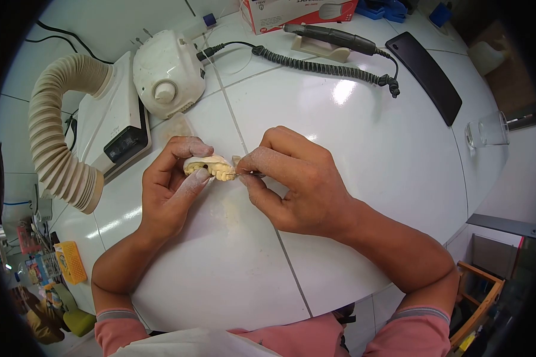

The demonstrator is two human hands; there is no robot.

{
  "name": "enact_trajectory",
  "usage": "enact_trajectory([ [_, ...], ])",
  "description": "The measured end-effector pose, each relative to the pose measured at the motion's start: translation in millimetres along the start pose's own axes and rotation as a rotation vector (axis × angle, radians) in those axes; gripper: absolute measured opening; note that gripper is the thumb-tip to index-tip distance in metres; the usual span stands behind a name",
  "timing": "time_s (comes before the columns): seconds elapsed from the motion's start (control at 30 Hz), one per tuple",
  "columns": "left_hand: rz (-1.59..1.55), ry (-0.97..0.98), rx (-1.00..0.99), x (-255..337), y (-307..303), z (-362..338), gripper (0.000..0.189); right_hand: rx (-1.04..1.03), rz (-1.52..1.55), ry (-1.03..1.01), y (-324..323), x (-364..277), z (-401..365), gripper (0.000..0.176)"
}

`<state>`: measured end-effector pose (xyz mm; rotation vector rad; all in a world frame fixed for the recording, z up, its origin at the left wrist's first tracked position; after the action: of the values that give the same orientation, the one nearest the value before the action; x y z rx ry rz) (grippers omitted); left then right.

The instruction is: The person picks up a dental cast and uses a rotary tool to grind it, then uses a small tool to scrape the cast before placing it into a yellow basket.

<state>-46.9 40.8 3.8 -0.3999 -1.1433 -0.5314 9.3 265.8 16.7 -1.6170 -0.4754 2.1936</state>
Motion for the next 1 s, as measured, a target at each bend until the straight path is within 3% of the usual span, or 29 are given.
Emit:
enact_trajectory([
  [1.0, 0.069, 0.012, -0.04, 3.2, 0.7, 0.5, 0.029, -0.011, -0.033, 0.006, 0.8, 0.4, 0.2, 0.016],
])
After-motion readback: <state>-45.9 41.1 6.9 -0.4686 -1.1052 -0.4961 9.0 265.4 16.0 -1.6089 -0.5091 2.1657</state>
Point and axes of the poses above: each hand's wrist, its own z-axis towards the middle knuckle, its own y-axis out of the palm, x = y × z, the point moved 3 cm from there along z, towards the middle knuckle, and after that the axes turned 15 degrees about y, right-handed, at the moved point
